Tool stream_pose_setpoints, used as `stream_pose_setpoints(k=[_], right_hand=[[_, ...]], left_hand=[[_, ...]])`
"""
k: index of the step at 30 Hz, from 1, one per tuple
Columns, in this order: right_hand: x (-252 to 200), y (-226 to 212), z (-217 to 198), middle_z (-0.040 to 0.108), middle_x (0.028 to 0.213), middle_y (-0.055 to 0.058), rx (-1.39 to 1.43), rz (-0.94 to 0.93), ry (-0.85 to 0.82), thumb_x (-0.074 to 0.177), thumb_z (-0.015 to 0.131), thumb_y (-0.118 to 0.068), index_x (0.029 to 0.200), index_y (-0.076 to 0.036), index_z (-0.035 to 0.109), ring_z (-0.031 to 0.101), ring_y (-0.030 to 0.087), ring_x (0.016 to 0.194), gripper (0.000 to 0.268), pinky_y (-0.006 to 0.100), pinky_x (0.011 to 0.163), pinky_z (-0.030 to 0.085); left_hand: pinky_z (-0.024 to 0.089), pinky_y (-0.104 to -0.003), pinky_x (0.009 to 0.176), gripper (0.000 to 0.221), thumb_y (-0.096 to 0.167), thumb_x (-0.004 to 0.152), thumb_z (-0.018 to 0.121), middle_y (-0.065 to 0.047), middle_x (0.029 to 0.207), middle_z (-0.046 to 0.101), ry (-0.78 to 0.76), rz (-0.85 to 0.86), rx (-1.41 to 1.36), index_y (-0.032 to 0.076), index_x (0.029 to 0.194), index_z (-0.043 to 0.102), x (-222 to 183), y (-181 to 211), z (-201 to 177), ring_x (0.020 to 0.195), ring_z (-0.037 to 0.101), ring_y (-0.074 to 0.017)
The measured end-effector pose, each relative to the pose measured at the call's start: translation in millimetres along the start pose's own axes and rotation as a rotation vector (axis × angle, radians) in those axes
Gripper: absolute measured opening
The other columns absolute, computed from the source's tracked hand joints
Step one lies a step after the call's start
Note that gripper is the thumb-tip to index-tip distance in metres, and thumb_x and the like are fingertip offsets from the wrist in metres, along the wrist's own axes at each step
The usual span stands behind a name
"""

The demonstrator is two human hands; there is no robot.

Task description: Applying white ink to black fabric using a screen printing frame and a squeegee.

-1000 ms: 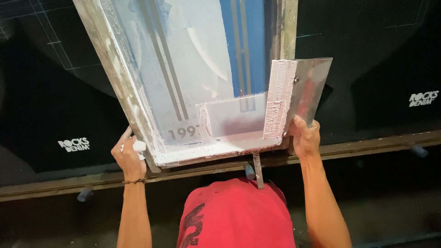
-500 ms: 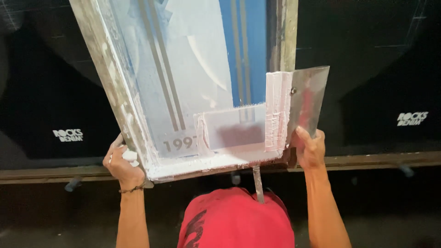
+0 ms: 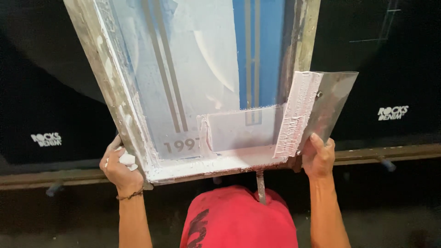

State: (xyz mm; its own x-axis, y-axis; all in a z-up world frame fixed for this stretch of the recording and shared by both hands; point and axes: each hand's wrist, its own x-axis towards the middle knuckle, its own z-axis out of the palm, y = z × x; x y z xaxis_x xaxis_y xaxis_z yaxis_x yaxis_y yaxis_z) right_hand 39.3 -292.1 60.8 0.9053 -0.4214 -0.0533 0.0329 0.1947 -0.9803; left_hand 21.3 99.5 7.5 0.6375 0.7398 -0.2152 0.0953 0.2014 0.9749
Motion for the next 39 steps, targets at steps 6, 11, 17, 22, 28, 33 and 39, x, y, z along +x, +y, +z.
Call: stream_pose_setpoints(k=[6, 11, 17, 22, 28, 33, 39], right_hand=[[-1, -3, 8, 0.056, 0.066, -0.001, 0.128, -0.003, -0.014, 0.094, 0.066, -0.012, 0.075, -0.013, 0.06, 0.054, 0.007, 0.061, 0.02, 0.027, 0.073, 0.055], [-7, -7, 13, 0.05, 0.064, -0.002, 0.079, -0.049, -0.033, 0.095, 0.065, -0.012, 0.071, -0.014, 0.054, 0.048, 0.005, 0.062, 0.026, 0.025, 0.072, 0.051], [-5, -1, 6, 0.047, 0.063, -0.003, 0.064, -0.072, -0.049, 0.096, 0.064, -0.013, 0.07, -0.015, 0.051, 0.045, 0.005, 0.061, 0.029, 0.026, 0.069, 0.05], [-6, -6, 15, 0.049, 0.063, -0.002, 0.07, -0.074, -0.065, 0.097, 0.064, -0.013, 0.071, -0.015, 0.052, 0.046, 0.004, 0.06, 0.029, 0.024, 0.07, 0.051], [-5, -2, 15, 0.049, 0.065, -0.001, 0.038, -0.069, -0.002, 0.096, 0.066, -0.014, 0.072, -0.015, 0.055, 0.047, 0.008, 0.061, 0.026, 0.025, 0.07, 0.048], [-4, -2, 16, 0.048, 0.067, -0.005, 0.036, -0.077, -0.016, 0.096, 0.067, -0.013, 0.074, -0.017, 0.053, 0.044, 0.005, 0.065, 0.027, 0.024, 0.075, 0.048], [3, 20, -11, 0.054, 0.073, -0.005, -0.011, -0.045, -0.024, 0.099, 0.067, -0.019, 0.081, -0.017, 0.06, 0.049, 0.005, 0.067, 0.019, 0.026, 0.076, 0.049]], left_hand=[[0.059, -0.035, 0.09, 0.052, 0.007, 0.083, 0.052, -0.022, 0.105, 0.069, -0.034, 0.022, -0.038, -0.005, 0.131, 0.067, 12, -18, -13, 0.099, 0.068, -0.0212], [0.059, -0.038, 0.087, 0.051, 0.006, 0.083, 0.052, -0.024, 0.104, 0.068, -0.056, 0.03, -0.052, -0.005, 0.13, 0.068, 15, -23, -15, 0.095, 0.067, -0.0234], [0.058, -0.031, 0.083, 0.052, 0.007, 0.079, 0.051, -0.018, 0.097, 0.067, -0.039, 0.026, -0.047, -0.004, 0.127, 0.069, 11, -12, -10, 0.091, 0.065, -0.017], [0.059, -0.037, 0.083, 0.054, 0.007, 0.08, 0.052, -0.023, 0.097, 0.068, -0.049, 0.049, -0.062, -0.004, 0.131, 0.068, 15, -19, -13, 0.089, 0.065, -0.021], [0.058, -0.024, 0.073, 0.052, 0.011, 0.072, 0.056, -0.011, 0.084, 0.065, 0.033, -0.027, -0.11, 0.0, 0.118, 0.074, 7, 1, 4, 0.078, 0.064, -0.0111], [0.058, -0.029, 0.074, 0.051, 0.013, 0.071, 0.057, -0.018, 0.088, 0.069, 0.034, 0.036, -0.071, 0.0, 0.116, 0.076, 10, -4, 1, 0.079, 0.064, -0.0159], [0.054, -0.028, 0.063, 0.05, 0.014, 0.072, 0.058, -0.017, 0.079, 0.067, 0.047, 0.05, -0.081, -0.002, 0.116, 0.075, 12, -18, -6, 0.066, 0.06, -0.0186]])
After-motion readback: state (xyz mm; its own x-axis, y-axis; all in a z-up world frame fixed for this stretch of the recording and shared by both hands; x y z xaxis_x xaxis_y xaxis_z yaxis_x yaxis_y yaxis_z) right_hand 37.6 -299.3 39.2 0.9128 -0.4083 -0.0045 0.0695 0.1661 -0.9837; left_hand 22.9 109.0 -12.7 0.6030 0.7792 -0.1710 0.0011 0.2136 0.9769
